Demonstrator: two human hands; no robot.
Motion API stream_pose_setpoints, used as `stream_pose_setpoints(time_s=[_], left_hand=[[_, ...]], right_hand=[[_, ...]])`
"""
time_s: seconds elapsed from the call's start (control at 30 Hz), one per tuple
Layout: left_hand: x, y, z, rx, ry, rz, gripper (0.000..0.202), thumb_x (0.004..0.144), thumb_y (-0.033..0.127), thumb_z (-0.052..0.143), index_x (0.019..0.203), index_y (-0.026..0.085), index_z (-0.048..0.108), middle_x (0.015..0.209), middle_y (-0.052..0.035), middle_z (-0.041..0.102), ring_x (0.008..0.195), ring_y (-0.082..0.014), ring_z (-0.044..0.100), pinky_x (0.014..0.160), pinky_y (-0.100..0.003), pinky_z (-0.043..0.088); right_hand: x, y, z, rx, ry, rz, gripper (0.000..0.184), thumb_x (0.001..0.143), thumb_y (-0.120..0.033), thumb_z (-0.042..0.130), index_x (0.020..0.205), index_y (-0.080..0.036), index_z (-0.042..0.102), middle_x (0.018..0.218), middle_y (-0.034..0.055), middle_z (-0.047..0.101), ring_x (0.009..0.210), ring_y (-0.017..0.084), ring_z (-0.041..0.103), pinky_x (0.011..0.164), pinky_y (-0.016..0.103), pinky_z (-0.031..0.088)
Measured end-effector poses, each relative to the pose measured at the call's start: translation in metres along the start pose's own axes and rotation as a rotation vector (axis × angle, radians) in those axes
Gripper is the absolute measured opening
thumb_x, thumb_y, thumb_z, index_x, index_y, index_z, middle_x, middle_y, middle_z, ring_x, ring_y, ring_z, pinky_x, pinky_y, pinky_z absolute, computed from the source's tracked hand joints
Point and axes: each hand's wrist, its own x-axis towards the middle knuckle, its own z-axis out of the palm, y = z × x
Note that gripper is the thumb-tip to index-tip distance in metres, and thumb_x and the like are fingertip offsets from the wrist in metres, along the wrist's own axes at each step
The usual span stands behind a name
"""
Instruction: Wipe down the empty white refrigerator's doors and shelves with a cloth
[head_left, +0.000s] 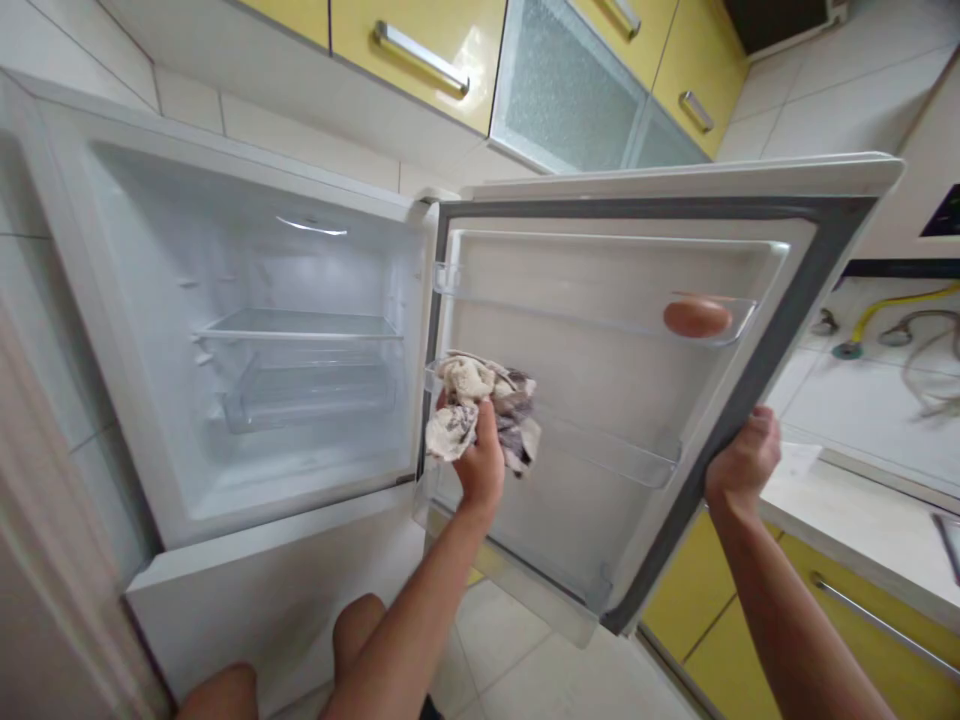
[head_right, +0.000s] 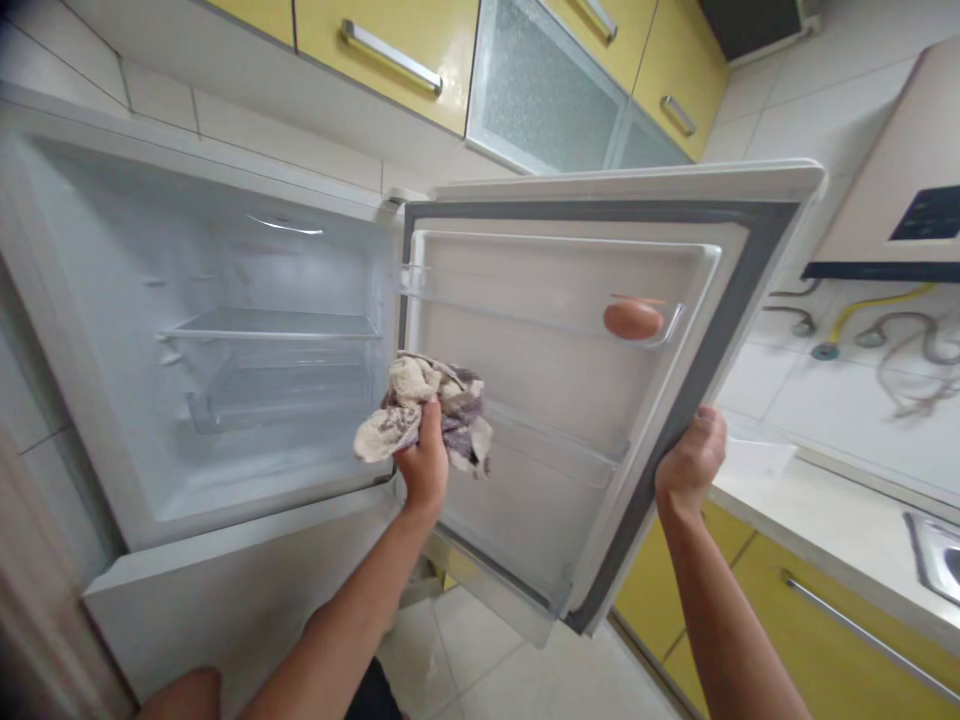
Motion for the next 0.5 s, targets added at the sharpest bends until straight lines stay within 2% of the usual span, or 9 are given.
stream_pose_setpoints(time_s=[0.07, 0.13, 0.2, 0.3, 0.5], left_hand=[[0.040, -0.026, -0.017, 0.181, 0.006, 0.277, 0.028, 0.086, 0.029, 0.065, 0.112, 0.020, 0.065, 0.124, -0.0137, 0.068, 0.122, -0.0238, 0.063, 0.113, -0.037, 0.045], [0.076, -0.045, -0.032, 0.344, -0.018, 0.429, 0.031, 0.086, 0.025, 0.064, 0.117, 0.019, 0.064, 0.123, -0.0146, 0.067, 0.121, -0.0244, 0.063, 0.111, -0.038, 0.047], [0.106, -0.054, -0.042, 0.468, -0.021, 0.489, 0.037, 0.084, 0.020, 0.065, 0.121, 0.019, 0.062, 0.122, -0.0147, 0.066, 0.119, -0.0257, 0.062, 0.108, -0.041, 0.048], [0.137, -0.057, -0.050, 0.542, 0.000, 0.517, 0.037, 0.083, 0.018, 0.063, 0.120, 0.019, 0.062, 0.119, -0.0142, 0.066, 0.118, -0.0268, 0.061, 0.109, -0.042, 0.047], [0.173, -0.038, -0.057, 0.524, 0.120, 0.603, 0.042, 0.086, 0.022, 0.060, 0.128, 0.020, 0.056, 0.124, -0.0138, 0.061, 0.123, -0.0259, 0.058, 0.112, -0.042, 0.042]], right_hand=[[0.000, 0.000, 0.000, -0.013, 0.010, -0.026, 0.053, 0.089, -0.072, 0.027, 0.081, -0.022, 0.045, 0.076, -0.0038, 0.039, 0.075, 0.016, 0.037, 0.072, 0.035, 0.032], [0.000, 0.000, 0.000, -0.020, 0.017, -0.025, 0.051, 0.089, -0.070, 0.027, 0.082, -0.022, 0.046, 0.077, -0.0033, 0.041, 0.076, 0.017, 0.038, 0.073, 0.035, 0.032], [0.001, 0.000, 0.001, -0.025, 0.021, -0.023, 0.050, 0.089, -0.068, 0.027, 0.082, -0.022, 0.046, 0.077, -0.0030, 0.041, 0.076, 0.017, 0.039, 0.073, 0.036, 0.032], [0.001, 0.002, 0.001, -0.025, 0.020, -0.025, 0.050, 0.089, -0.069, 0.027, 0.082, -0.023, 0.044, 0.075, -0.0034, 0.040, 0.075, 0.018, 0.038, 0.074, 0.036, 0.033], [0.000, 0.001, 0.001, -0.011, 0.025, -0.015, 0.051, 0.089, -0.070, 0.028, 0.082, -0.022, 0.046, 0.077, -0.0030, 0.041, 0.076, 0.017, 0.039, 0.074, 0.036, 0.033]])
